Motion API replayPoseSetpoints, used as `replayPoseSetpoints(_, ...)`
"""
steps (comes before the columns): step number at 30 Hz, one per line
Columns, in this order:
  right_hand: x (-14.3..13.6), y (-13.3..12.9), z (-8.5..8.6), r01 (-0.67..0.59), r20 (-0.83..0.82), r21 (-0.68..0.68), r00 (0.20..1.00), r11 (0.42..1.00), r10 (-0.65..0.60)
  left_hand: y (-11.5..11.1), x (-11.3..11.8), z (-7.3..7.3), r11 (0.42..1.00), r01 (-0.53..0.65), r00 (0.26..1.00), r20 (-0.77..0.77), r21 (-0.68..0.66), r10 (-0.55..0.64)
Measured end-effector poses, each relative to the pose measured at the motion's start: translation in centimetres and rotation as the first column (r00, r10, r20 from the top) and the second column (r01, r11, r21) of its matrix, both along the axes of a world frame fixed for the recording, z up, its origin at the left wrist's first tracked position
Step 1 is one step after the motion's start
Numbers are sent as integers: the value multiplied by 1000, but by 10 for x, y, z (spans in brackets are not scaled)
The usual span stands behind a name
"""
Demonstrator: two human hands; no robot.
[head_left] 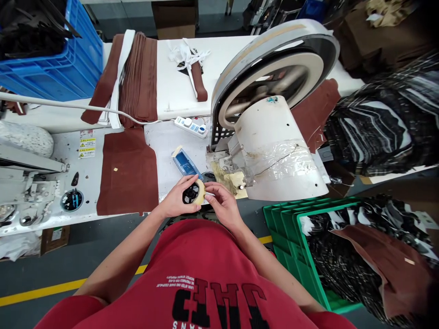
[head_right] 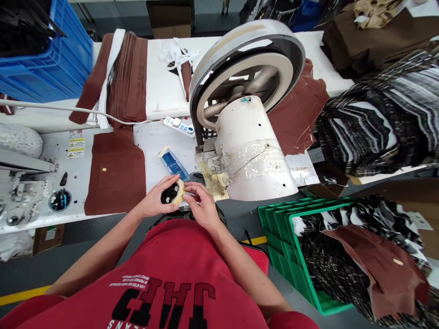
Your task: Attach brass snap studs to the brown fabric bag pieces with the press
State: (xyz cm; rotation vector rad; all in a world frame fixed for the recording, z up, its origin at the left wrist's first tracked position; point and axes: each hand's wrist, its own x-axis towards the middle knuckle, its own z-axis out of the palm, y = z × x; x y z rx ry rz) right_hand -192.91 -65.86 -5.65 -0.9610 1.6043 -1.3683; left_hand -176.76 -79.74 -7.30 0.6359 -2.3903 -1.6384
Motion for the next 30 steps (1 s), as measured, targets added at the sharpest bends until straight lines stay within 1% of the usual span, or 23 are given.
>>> replayPoseSetpoints(2,-4,-1,0,8,-15,5,1000,1000,-8,-2,-1,0,1000,30,999,-13,-3,-30)
replayPoseSetpoints(4,-8,-3,2,-28,-108,32,994,999,31,-3,-1,0,998,64,998,-11,3,-64)
replayPoseSetpoints(7,-9,-4,5,-107,-245,58,962,993,118,0,1,0,995,92,995,21,32,-93)
replayPoseSetpoints(9,-6,-5,2,-115,-291,55,948,992,127,6,3,-3,996,85,994,63,4,-86)
replayPoseSetpoints(12,-2,-7,-11,-39,-268,67,962,997,56,16,4,-8,985,87,992,106,-147,-71)
replayPoseSetpoints(15,-2,-12,-33,47,-202,106,979,993,-25,14,1,-14,929,105,988,141,-354,-58)
replayPoseSetpoints(18,0,-21,-57,104,-113,139,990,985,-89,-6,-5,-15,860,147,977,207,-489,-49)
replayPoseSetpoints(21,10,-33,-73,150,18,161,988,975,-155,-36,-16,-12,812,198,966,249,-548,-67)
replayPoseSetpoints(25,23,-53,-84,213,139,180,961,960,-239,-74,-32,-9,743,303,942,308,-596,-138)
replayPoseSetpoints(30,24,-73,-94,285,170,178,934,942,-315,-106,-44,-8,668,463,880,393,-583,-267)
